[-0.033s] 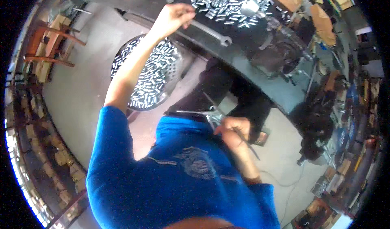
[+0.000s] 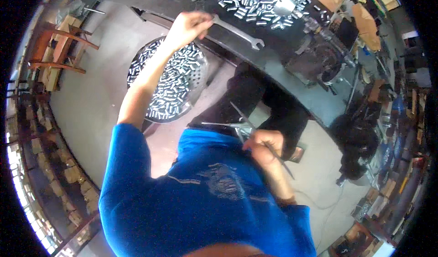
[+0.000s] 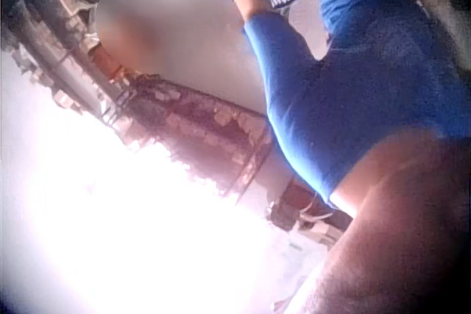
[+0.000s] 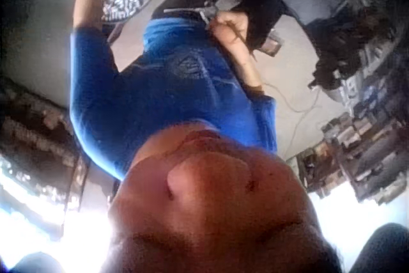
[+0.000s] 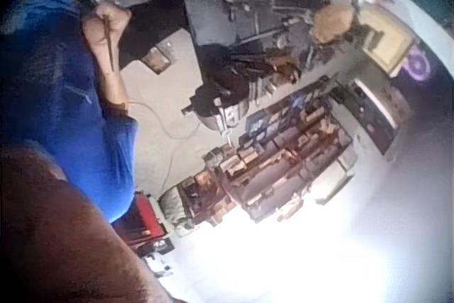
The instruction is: The person repeatedly picks up small cylindrical metal parts from a rotating drum and uses a pair of pliers to manipulate them before placing them on a workbench. The task involves continuous handling of individual metal pieces in a repetitive cycle.
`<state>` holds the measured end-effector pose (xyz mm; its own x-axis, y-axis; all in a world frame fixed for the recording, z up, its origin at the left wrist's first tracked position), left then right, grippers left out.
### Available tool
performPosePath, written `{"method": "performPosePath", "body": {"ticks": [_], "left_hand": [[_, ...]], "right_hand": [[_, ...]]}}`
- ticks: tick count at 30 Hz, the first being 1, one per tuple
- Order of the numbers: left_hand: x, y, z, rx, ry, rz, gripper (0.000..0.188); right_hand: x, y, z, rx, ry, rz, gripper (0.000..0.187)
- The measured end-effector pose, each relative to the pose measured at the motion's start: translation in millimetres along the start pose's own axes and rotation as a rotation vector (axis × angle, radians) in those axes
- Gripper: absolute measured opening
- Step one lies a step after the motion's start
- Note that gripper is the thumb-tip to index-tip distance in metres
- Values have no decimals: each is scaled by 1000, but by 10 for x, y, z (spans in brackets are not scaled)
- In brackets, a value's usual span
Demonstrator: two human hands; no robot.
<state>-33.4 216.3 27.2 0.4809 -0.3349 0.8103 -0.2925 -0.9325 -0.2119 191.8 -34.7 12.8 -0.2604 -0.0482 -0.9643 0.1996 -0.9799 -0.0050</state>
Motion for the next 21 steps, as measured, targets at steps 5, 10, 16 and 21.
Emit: {"method": "performPosePath", "body": {"ticks": [5,10,16,21], "left_hand": [[-1160,1288,-54,-55,-72,-477,24],[-1722,1526,326,-277,-533,-477,30],[-1869,1342,667,-275,-945,-451,24],[-1882,1302,737,-392,-1005,-429,25]], "right_hand": [[18,-69,104,-49,-36,19,23],[16,-77,122,-73,8,24,24],[10,-61,113,-34,33,20,25],[66,17,106,-75,31,78,25]]}}
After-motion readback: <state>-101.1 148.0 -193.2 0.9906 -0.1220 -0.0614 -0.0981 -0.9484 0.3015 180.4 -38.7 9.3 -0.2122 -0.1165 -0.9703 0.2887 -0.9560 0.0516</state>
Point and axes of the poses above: each hand's wrist, its own y-axis away from the middle knuckle, its own z-axis out of the palm, x = y × z, the point moved 6 cm from there along -y, towards the middle knuckle, and after that the axes turned 9 degrees about -y, right-handed, at the moved point
